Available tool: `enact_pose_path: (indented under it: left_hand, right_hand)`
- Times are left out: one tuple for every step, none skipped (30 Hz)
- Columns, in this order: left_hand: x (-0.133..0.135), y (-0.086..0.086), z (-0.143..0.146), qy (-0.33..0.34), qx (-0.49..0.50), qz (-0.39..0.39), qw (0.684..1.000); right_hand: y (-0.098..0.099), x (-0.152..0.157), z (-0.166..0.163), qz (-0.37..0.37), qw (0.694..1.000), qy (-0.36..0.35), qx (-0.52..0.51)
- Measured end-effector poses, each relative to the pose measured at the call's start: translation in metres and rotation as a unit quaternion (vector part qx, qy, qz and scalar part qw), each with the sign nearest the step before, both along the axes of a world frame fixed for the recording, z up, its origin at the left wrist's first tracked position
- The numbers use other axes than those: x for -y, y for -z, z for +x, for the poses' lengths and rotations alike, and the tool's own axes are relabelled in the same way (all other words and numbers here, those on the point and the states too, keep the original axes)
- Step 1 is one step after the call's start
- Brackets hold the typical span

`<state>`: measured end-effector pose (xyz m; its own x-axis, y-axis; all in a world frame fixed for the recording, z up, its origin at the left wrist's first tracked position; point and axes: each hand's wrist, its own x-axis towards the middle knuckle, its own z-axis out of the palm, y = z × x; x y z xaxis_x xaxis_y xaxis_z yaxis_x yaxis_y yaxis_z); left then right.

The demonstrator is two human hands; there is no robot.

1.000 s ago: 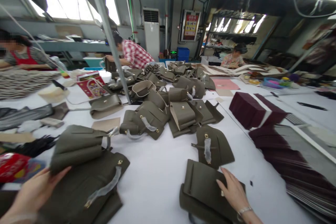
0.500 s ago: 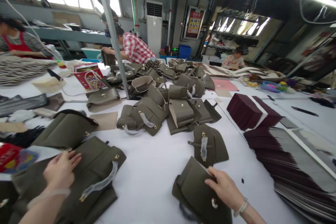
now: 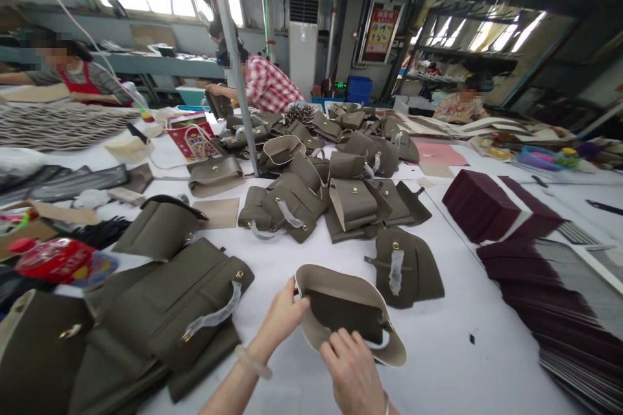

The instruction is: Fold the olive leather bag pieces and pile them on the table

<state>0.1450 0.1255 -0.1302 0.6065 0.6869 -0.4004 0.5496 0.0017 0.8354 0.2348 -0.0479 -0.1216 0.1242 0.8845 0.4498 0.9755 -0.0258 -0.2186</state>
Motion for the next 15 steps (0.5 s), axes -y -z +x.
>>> enact_pose_path:
  left_hand:
    - [-0.002,-0.001,-0.002,0.000,0.003,0.014,1.000]
    - [-0.004,-0.001,-0.004,0.005,0.009,0.032,0.999]
    - [-0.006,-0.001,-0.006,0.009,0.018,0.046,0.999]
    - [-0.010,0.000,-0.008,0.010,0.028,0.054,0.998]
    - [-0.016,0.000,-0.010,0.006,0.035,0.060,0.998]
    - [-0.023,0.001,-0.012,0.000,0.038,0.069,0.997]
    - [-0.033,0.002,-0.016,-0.011,0.038,0.082,0.996]
    - [-0.046,0.001,-0.021,-0.023,0.031,0.098,0.994]
    - [-0.063,0.001,-0.029,-0.037,0.023,0.116,0.992]
    - [-0.082,-0.001,-0.038,-0.056,0.006,0.133,0.989]
    - [-0.103,-0.004,-0.049,-0.070,-0.015,0.148,0.986]
    - [-0.125,-0.007,-0.061,-0.093,-0.035,0.166,0.981]
    - [-0.147,-0.012,-0.074,-0.111,-0.082,0.187,0.972]
    - [-0.167,-0.016,-0.087,-0.119,-0.121,0.210,0.963]
    - [-0.186,-0.022,-0.099,-0.122,-0.148,0.218,0.957]
  right_hand:
    - [0.001,-0.002,-0.001,0.003,1.000,0.000,-0.005]
    - [0.001,-0.004,-0.001,0.004,1.000,0.000,-0.008]
    - [-0.001,-0.007,0.000,0.005,1.000,-0.001,-0.007]
    - [-0.005,-0.011,0.000,0.006,1.000,-0.002,0.000]
    - [-0.010,-0.016,0.001,0.006,1.000,-0.004,0.009]
    - [-0.017,-0.021,0.000,0.003,1.000,-0.010,0.017]
    - [-0.025,-0.028,-0.002,0.003,1.000,-0.021,0.019]
    - [-0.034,-0.035,-0.005,0.004,0.999,-0.033,0.012]
    - [-0.042,-0.042,-0.010,0.013,0.999,-0.047,-0.002]
    - [-0.050,-0.049,-0.016,0.031,0.997,-0.061,-0.023]
    - [-0.055,-0.056,-0.024,0.063,0.994,-0.075,-0.041]
    - [-0.057,-0.063,-0.032,0.105,0.989,-0.089,-0.049]
    - [-0.056,-0.068,-0.040,0.148,0.982,-0.102,-0.048]
    - [-0.051,-0.072,-0.046,0.187,0.975,-0.110,-0.041]
    - [-0.042,-0.075,-0.051,0.219,0.969,-0.111,-0.036]
